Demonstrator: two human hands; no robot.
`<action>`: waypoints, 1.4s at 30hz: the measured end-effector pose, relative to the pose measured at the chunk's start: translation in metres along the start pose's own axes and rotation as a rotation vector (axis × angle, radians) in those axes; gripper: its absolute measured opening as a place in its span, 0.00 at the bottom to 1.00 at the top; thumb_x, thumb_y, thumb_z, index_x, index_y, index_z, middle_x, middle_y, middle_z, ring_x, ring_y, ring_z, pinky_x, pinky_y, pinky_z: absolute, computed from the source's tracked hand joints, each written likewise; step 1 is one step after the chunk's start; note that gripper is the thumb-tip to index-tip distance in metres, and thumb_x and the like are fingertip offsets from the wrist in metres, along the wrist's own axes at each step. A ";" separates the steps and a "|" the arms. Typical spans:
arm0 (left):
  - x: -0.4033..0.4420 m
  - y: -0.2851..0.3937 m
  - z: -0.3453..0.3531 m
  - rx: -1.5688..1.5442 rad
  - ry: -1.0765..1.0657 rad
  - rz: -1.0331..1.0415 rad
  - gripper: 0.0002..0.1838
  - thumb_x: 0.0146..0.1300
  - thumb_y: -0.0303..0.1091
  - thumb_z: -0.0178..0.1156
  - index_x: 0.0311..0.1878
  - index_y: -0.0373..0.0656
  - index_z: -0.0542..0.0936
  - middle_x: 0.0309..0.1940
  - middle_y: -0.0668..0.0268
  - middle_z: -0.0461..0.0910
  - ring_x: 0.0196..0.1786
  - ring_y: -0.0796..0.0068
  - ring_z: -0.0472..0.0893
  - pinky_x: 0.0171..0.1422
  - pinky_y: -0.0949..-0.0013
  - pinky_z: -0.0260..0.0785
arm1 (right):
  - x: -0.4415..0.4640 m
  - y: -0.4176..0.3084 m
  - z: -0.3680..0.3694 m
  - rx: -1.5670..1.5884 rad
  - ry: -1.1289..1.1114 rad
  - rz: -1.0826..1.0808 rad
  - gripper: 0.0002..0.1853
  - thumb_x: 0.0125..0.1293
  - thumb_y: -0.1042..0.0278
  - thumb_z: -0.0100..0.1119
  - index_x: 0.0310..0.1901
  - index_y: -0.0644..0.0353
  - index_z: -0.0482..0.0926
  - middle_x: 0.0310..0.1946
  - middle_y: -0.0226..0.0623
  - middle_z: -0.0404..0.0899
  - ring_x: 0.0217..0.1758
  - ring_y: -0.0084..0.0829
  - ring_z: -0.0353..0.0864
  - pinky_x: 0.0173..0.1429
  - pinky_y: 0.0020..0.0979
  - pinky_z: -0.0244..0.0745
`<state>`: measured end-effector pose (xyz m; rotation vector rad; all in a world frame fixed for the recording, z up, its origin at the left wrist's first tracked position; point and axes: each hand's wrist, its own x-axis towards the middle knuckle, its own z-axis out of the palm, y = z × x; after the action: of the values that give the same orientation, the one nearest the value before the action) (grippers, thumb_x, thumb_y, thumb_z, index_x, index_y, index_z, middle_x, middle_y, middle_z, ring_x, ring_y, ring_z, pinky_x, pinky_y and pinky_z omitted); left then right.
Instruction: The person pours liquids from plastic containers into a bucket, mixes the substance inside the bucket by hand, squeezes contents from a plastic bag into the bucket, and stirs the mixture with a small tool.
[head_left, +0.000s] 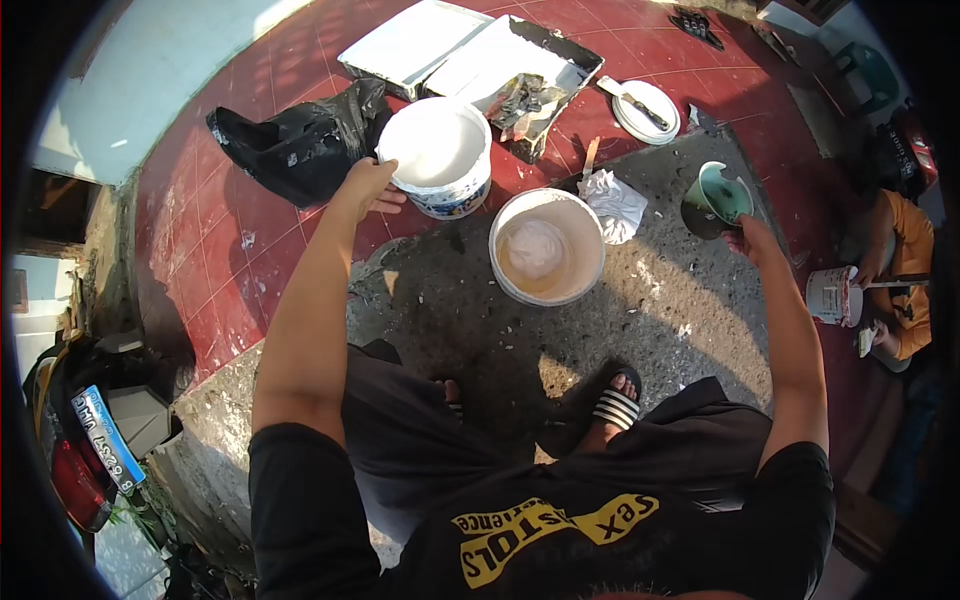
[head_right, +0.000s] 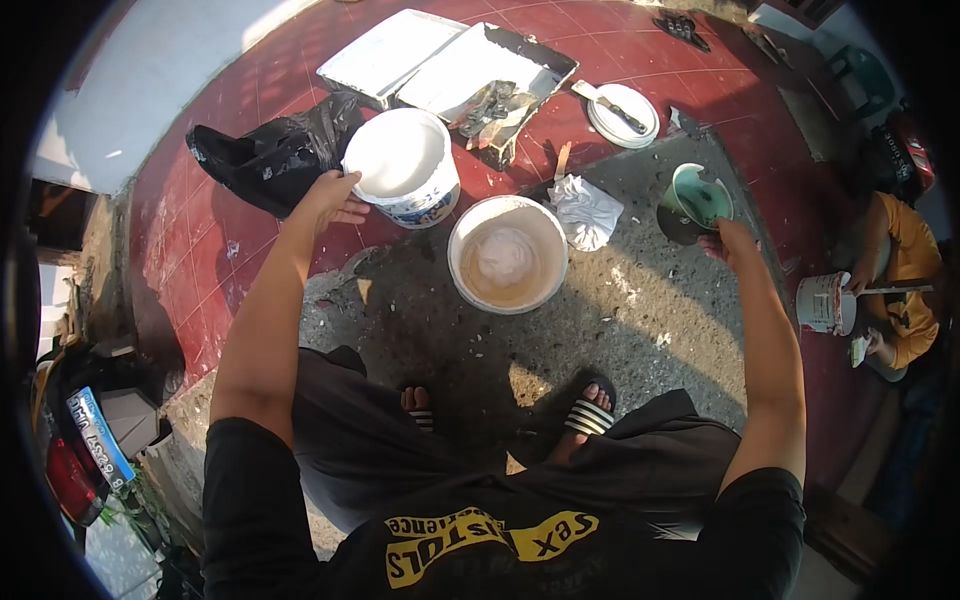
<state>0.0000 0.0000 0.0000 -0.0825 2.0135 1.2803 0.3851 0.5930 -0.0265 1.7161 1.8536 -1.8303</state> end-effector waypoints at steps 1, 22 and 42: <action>0.002 -0.001 0.006 0.041 0.012 0.019 0.27 0.68 0.46 0.59 0.59 0.33 0.66 0.45 0.50 0.75 0.41 0.58 0.84 0.39 0.53 0.84 | -0.011 -0.009 0.000 -0.086 0.025 -0.034 0.16 0.70 0.60 0.48 0.46 0.67 0.77 0.27 0.42 0.84 0.23 0.30 0.83 0.25 0.30 0.80; -0.017 0.018 -0.020 0.136 0.026 0.009 0.30 0.76 0.58 0.41 0.55 0.36 0.72 0.42 0.58 0.76 0.36 0.63 0.83 0.41 0.56 0.81 | -0.189 -0.215 0.306 -0.650 -0.325 -0.773 0.19 0.70 0.59 0.46 0.35 0.69 0.78 0.22 0.40 0.82 0.18 0.28 0.79 0.22 0.30 0.77; -0.015 0.013 -0.036 0.019 0.043 0.086 0.21 0.76 0.46 0.48 0.55 0.35 0.74 0.40 0.58 0.78 0.36 0.64 0.83 0.39 0.58 0.81 | -0.205 -0.197 0.425 -0.934 -0.290 -0.945 0.18 0.67 0.63 0.45 0.37 0.74 0.78 0.22 0.48 0.83 0.24 0.40 0.85 0.38 0.38 0.82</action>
<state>-0.0142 -0.0269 0.0273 -0.0149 2.0857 1.3223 0.0660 0.2184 0.1113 0.2550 2.8723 -0.8377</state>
